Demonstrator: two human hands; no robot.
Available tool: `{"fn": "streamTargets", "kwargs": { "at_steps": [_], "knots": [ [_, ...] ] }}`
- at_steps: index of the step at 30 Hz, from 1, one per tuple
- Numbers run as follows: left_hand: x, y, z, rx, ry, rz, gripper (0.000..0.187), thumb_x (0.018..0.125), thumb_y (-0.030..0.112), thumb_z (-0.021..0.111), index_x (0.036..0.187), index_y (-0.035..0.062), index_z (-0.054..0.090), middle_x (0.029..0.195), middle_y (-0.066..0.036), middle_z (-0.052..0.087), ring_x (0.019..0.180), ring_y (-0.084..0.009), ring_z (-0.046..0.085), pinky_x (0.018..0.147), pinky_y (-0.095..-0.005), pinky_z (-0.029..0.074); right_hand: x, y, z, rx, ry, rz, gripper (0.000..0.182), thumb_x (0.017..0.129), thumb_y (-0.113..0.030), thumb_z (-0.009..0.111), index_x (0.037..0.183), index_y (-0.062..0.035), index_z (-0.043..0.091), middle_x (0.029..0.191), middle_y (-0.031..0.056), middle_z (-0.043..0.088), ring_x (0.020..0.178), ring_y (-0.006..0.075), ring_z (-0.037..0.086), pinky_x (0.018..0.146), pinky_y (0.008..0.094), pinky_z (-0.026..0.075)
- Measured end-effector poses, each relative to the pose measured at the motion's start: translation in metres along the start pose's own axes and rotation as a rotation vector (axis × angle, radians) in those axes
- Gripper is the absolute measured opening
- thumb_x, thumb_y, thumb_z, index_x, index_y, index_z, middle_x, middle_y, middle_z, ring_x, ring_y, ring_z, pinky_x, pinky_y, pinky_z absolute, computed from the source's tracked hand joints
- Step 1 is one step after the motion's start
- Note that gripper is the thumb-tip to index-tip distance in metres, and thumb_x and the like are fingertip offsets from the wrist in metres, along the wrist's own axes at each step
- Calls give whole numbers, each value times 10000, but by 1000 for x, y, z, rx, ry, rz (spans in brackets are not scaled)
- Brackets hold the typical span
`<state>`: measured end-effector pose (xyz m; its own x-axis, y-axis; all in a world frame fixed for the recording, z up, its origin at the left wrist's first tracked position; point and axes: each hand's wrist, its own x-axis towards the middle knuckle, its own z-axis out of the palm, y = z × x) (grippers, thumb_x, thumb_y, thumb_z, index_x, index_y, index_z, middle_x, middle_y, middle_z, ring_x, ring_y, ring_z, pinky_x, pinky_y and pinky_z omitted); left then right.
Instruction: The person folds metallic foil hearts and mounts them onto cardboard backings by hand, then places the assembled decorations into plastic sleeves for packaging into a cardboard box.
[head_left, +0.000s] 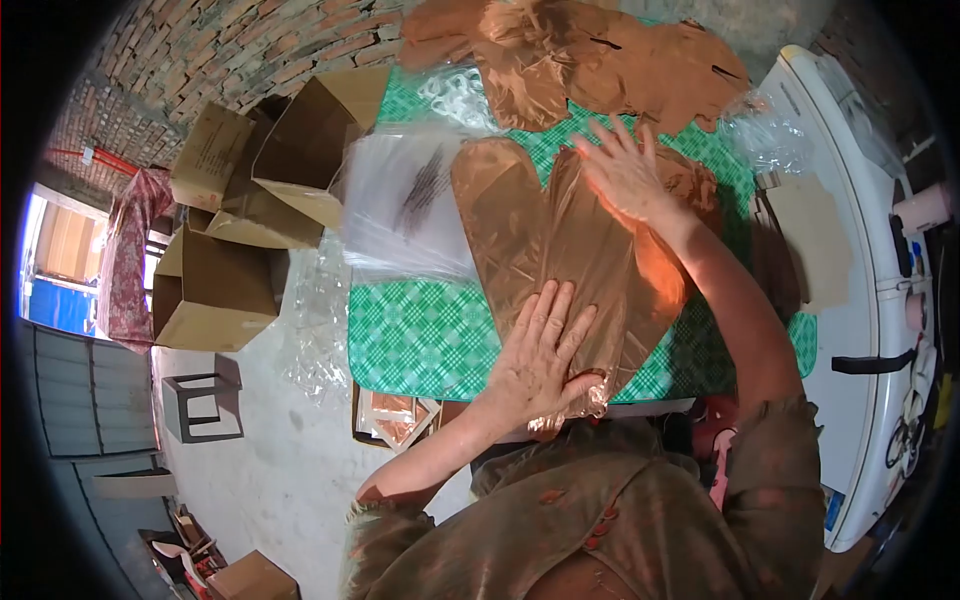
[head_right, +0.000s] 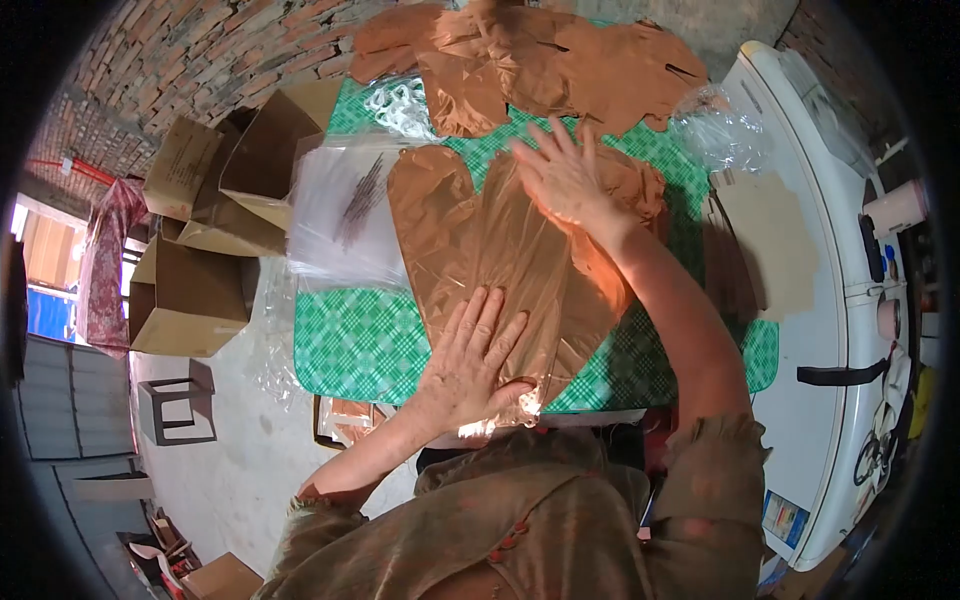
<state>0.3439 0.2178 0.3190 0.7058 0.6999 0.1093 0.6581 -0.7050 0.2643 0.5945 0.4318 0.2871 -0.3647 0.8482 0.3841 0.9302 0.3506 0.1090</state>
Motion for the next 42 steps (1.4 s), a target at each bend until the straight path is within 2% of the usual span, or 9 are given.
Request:
{"fn": "streamTargets", "kwargs": {
  "at_steps": [2, 3, 7, 22, 29, 31, 37, 40, 42],
  "knots": [
    [-1, -1, -1, -4, 22, 10, 901, 955, 676, 536, 1613, 82, 374, 1690, -268, 229, 1579, -443, 189, 1276, -544, 192, 15, 7, -16, -146, 118, -81, 482, 1037, -409, 542, 1489, -241, 528, 1630, 43, 409, 1539, 311, 288, 1199, 667, 221],
    [-1, -2, -2, -12, 39, 13, 902, 950, 673, 546, 1614, 87, 373, 1692, -261, 229, 1579, -441, 187, 1276, -543, 195, 19, -2, -31, -103, 178, -147, 420, 975, -302, 635, 1386, -221, 604, 1565, 29, 473, 1493, 301, 366, 1178, 619, 287],
    [-2, -1, -3, -46, 58, 11, 914, 929, 660, 586, 1618, 100, 369, 1696, -243, 233, 1581, -436, 185, 1277, -540, 207, 16, -21, -46, 135, 43, -354, 380, 913, -110, 660, 1286, -186, 653, 1563, 30, 488, 1488, 300, 387, 1187, 511, 325],
    [-7, -3, -5, -148, 149, 18, 879, 942, 596, 626, 1604, 73, 381, 1682, -243, 247, 1574, -457, 180, 1261, -580, 225, 16, -19, -38, 233, -85, -357, 237, 935, -102, 649, 1168, -142, 628, 1558, 71, 484, 1513, 339, 354, 1141, 527, 386],
    [-7, -4, -5, -164, 229, -23, 781, 958, 533, 648, 1507, -3, 498, 1625, -252, 348, 1537, -489, 252, 1251, -599, 238, 22, -18, -36, 191, -65, -391, 285, 894, -68, 665, 1168, -115, 603, 1547, 80, 476, 1519, 351, 327, 1161, 542, 356],
    [-9, -4, -2, -164, 212, -35, 782, 954, 527, 661, 1525, 24, 481, 1655, -238, 303, 1552, -477, 225, 1248, -598, 245, 24, -16, -35, 175, -91, -389, 315, 876, -33, 683, 1166, -103, 581, 1562, 97, 454, 1542, 369, 288, 1177, 564, 337],
    [-8, -5, -3, -175, 190, -41, 794, 954, 548, 660, 1535, 39, 474, 1650, -237, 316, 1550, -460, 248, 1246, -592, 265, 41, -19, -57, 153, -369, -323, 367, 832, 7, 694, 1172, -65, 577, 1500, 127, 477, 1532, 363, 292, 1204, 535, 314],
    [-8, -5, -4, -174, 188, -37, 800, 955, 557, 658, 1536, 38, 472, 1635, -240, 339, 1546, -453, 265, 1249, -586, 265, 40, -17, -51, 237, -32, -437, 243, 801, 11, 693, 970, -104, 563, 1140, 50, 567, 1293, 279, 452, 1064, 467, 375],
    [-8, -5, -4, -179, 191, -34, 799, 956, 555, 658, 1534, 34, 473, 1627, -242, 349, 1544, -452, 269, 1251, -583, 264, 45, -17, -61, 307, -228, -385, 250, 826, 26, 694, 1015, -101, 590, 1233, 56, 582, 1392, 306, 429, 1111, 476, 378]
  ]
}}
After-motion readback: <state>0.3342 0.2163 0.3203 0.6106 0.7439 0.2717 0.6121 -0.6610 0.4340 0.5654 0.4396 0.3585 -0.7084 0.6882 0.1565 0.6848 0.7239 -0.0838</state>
